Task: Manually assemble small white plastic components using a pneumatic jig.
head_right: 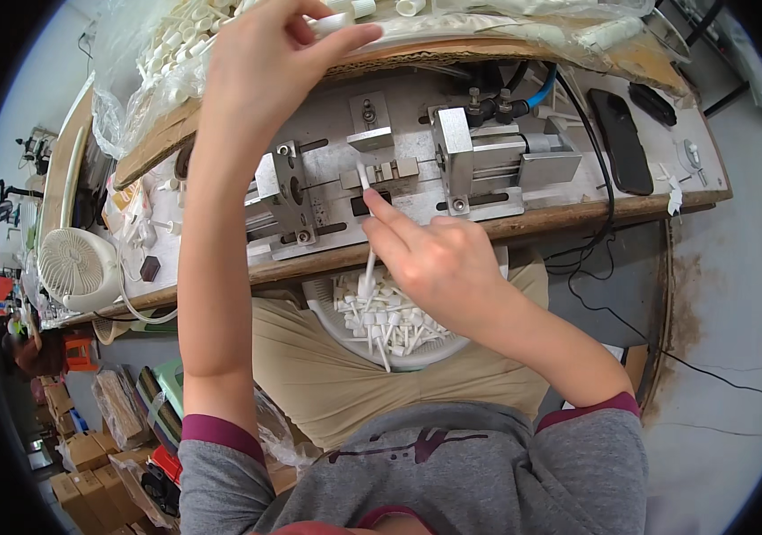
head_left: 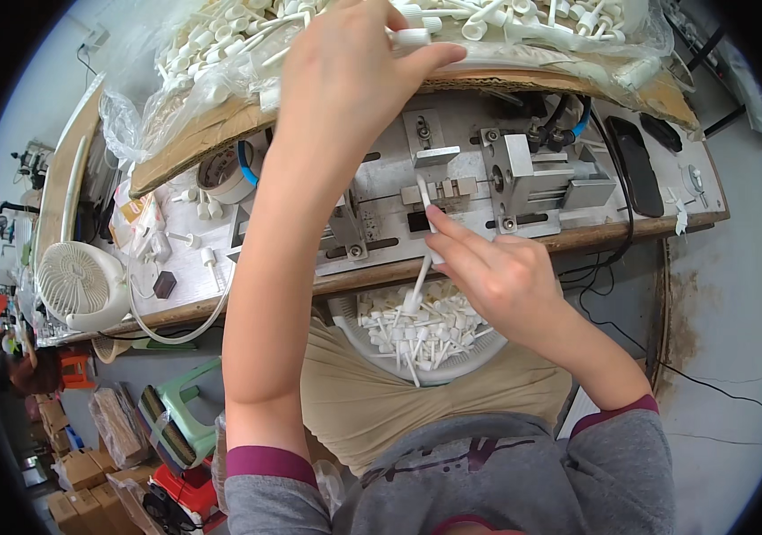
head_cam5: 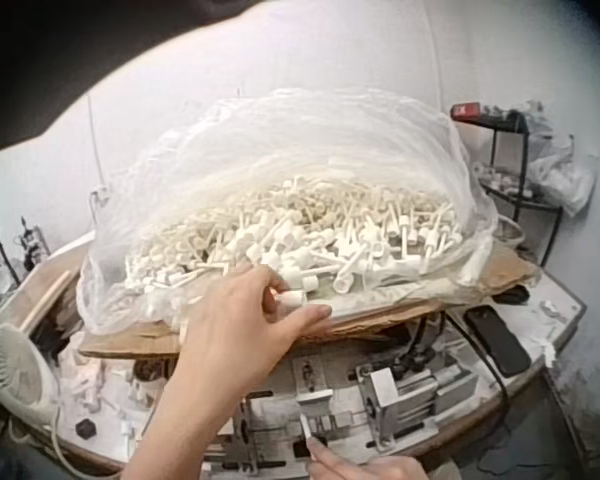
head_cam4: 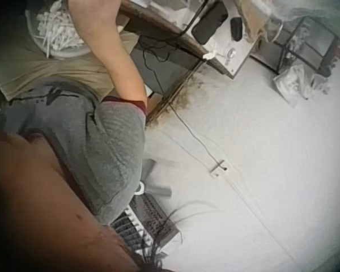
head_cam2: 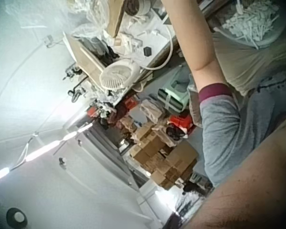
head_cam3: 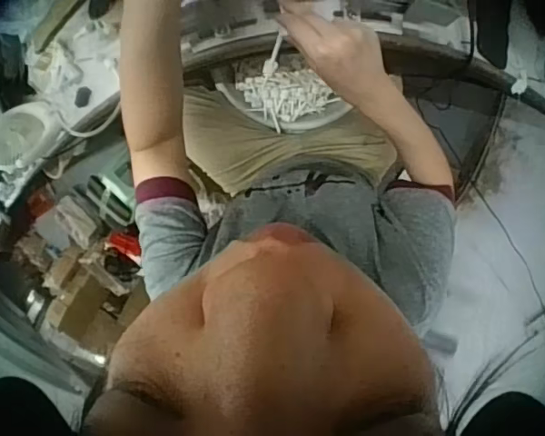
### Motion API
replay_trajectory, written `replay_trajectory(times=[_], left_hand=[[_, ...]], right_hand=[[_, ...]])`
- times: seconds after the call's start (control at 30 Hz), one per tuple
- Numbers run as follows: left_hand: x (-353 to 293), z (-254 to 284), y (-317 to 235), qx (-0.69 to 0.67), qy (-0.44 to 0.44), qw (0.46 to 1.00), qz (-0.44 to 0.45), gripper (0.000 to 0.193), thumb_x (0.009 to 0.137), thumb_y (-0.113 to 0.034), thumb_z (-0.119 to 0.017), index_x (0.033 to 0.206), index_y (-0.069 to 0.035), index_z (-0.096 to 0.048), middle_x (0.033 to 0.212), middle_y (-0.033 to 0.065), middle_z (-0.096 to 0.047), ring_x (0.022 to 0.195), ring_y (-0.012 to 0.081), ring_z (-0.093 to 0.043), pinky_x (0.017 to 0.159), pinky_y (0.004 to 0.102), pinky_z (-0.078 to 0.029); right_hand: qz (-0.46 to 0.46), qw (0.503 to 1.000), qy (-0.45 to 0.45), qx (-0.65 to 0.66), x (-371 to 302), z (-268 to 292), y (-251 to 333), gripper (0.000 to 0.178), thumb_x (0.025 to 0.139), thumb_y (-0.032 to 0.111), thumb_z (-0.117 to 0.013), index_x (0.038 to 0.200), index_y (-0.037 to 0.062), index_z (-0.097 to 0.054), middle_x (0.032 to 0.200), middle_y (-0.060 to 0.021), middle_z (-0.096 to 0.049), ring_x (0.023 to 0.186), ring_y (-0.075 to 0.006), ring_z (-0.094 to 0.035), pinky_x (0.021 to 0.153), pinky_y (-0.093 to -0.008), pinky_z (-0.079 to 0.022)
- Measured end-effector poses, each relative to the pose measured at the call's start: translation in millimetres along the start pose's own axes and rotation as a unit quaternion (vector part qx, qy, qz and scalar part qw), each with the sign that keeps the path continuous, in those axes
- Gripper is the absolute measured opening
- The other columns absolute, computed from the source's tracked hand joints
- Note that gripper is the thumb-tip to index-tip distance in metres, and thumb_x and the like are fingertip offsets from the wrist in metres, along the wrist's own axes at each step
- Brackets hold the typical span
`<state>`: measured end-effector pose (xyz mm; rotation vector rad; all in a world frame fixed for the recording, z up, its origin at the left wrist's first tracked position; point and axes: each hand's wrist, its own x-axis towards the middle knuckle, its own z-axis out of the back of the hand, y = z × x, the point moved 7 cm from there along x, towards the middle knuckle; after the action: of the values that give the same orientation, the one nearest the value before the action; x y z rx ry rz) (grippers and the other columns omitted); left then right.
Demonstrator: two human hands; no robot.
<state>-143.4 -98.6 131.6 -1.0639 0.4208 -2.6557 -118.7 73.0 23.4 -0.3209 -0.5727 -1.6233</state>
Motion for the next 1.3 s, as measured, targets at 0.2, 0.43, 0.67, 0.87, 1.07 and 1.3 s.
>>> replay_trajectory(times=[0.2, 0.43, 0.67, 0.87, 1.07, 1.3], left_hand=[[-13, 0, 1, -0.088, 0.104, 0.979, 0.153, 0.03, 0.086, -0.025, -0.081, 0.092, 0.004, -0.073, 0.085, 0.0146, -0.067, 0.082, 0.0267, -0.067, 0.073, 0.0379, -0.052], [-79, 36, -1, -0.207, 0.01, 0.978, 0.032, 0.028, 0.081, 0.0, -0.083, 0.107, 0.004, -0.075, 0.094, 0.0056, -0.071, 0.083, 0.0126, -0.069, 0.077, 0.0254, -0.053], [-150, 25, -18, -0.129, 0.026, 0.991, -0.017, 0.031, 0.073, -0.004, -0.085, 0.103, -0.003, -0.076, 0.114, 0.011, -0.073, 0.078, 0.0206, -0.07, 0.071, 0.032, -0.057], [-166, -17, -29, 0.013, 0.11, 0.992, -0.06, 0.026, 0.077, -0.012, -0.084, 0.102, -0.006, -0.077, 0.129, 0.0081, -0.072, 0.065, 0.0206, -0.067, 0.061, 0.0295, -0.053], [-159, -27, -21, 0.012, 0.123, 0.99, -0.068, 0.029, 0.074, -0.012, -0.082, 0.102, -0.005, -0.077, 0.127, 0.0142, -0.072, 0.057, 0.0184, -0.065, 0.058, 0.0283, -0.051], [-155, -24, -16, -0.008, 0.139, 0.989, -0.042, 0.033, 0.074, -0.014, -0.084, 0.105, -0.007, -0.077, 0.122, 0.012, -0.074, 0.065, 0.0221, -0.069, 0.061, 0.0286, -0.053]], right_hand=[[0.006, 0.996, 0.062, -0.07, 16, -8, 2, 0.027, 0.076, 0.007, -0.071, 0.101, -0.0008, -0.068, 0.128, -0.0202, -0.07, 0.052, -0.0192, -0.063, 0.051, -0.0298, -0.052], [0.012, 0.995, 0.103, -0.005, 28, 0, -5, 0.031, 0.077, 0.008, -0.073, 0.107, 0.0009, -0.069, 0.117, -0.0155, -0.074, 0.06, -0.022, -0.069, 0.055, -0.0327, -0.055], [-0.043, 0.988, -0.147, 0.021, 81, 70, -65, 0.015, 0.089, 0.009, -0.075, 0.103, 0.0037, -0.075, 0.087, -0.0028, -0.069, 0.067, -0.0082, -0.059, 0.058, -0.0225, -0.043], [0.018, 0.987, -0.024, -0.159, 137, 57, -96, 0.026, 0.095, 0.014, -0.067, 0.118, 0.0011, -0.063, 0.106, -0.0134, -0.06, 0.105, -0.0304, -0.058, 0.095, -0.0418, -0.044], [0.049, 0.997, 0.038, -0.05, 132, 53, -100, 0.02, 0.095, 0.011, -0.065, 0.113, 0.0028, -0.062, 0.104, -0.0133, -0.059, 0.103, -0.0316, -0.058, 0.095, -0.0415, -0.044], [0.03, 0.997, -0.071, 0.001, 115, 78, -81, 0.017, 0.092, 0.007, -0.068, 0.108, 0.0011, -0.069, 0.102, -0.0111, -0.065, 0.097, -0.0245, -0.06, 0.084, -0.0373, -0.045]])
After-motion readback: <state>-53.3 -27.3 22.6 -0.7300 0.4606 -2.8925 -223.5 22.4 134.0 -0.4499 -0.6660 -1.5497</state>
